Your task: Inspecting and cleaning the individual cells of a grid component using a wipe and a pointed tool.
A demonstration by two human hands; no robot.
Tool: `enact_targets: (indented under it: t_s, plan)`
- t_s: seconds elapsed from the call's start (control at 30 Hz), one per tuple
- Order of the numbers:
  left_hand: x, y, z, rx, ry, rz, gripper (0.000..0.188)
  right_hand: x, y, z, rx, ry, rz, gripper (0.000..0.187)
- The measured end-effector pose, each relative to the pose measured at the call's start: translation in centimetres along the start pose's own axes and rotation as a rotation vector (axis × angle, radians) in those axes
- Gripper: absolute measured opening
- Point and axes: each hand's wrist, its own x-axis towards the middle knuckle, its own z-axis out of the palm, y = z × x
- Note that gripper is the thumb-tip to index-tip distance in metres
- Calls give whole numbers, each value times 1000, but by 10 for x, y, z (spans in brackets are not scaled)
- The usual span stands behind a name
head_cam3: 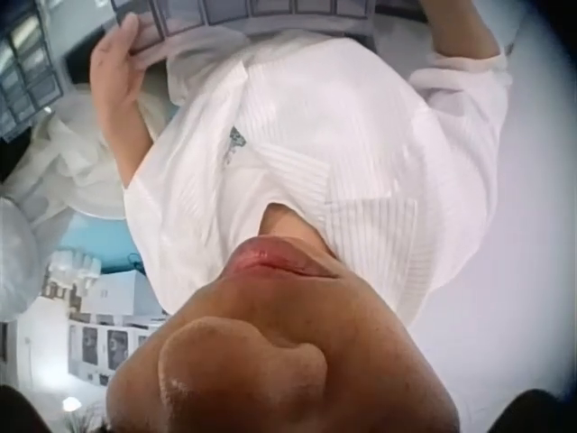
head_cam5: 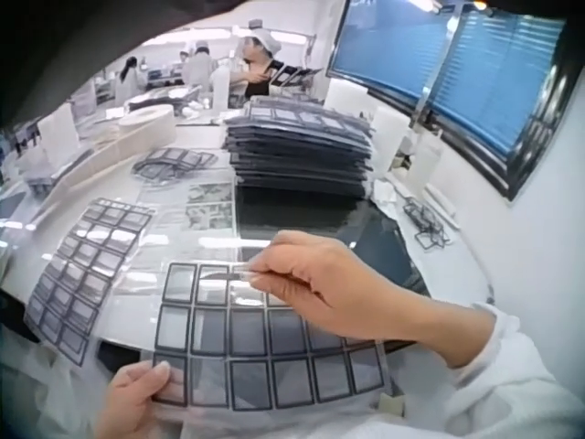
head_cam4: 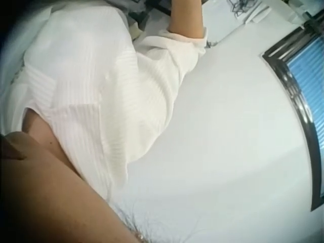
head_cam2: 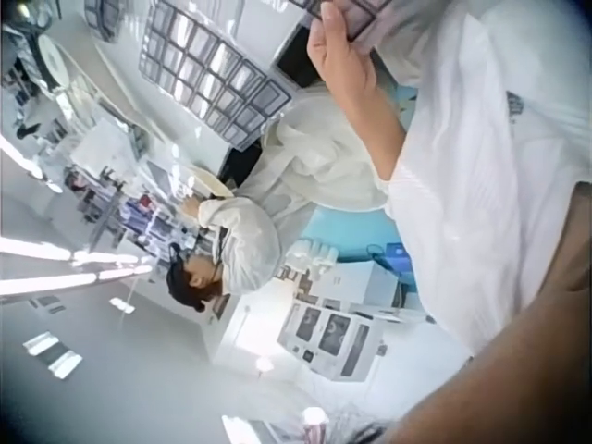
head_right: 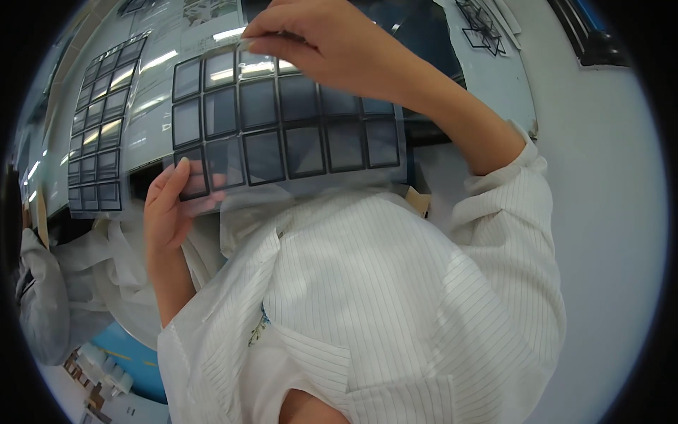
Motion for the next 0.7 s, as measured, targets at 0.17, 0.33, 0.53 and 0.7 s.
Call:
enact_targets:
  t_s: [0.17,0.33,0.53,0.7]
  plan:
    - [-11,3,-5,41,65,-50,34,-4,17,39,-164,6,-288,17]
    - [-19,3,10,-42,9,-64,35,-6,-7,66,-157,-93,-351,18]
    - [-18,5,13,-121,-19,-39,35,13,-20,82,-270,-193,-407,17]
    - [-19,3,12,-139,-27,2,32,21,-22,94,-273,-236,-403,17]
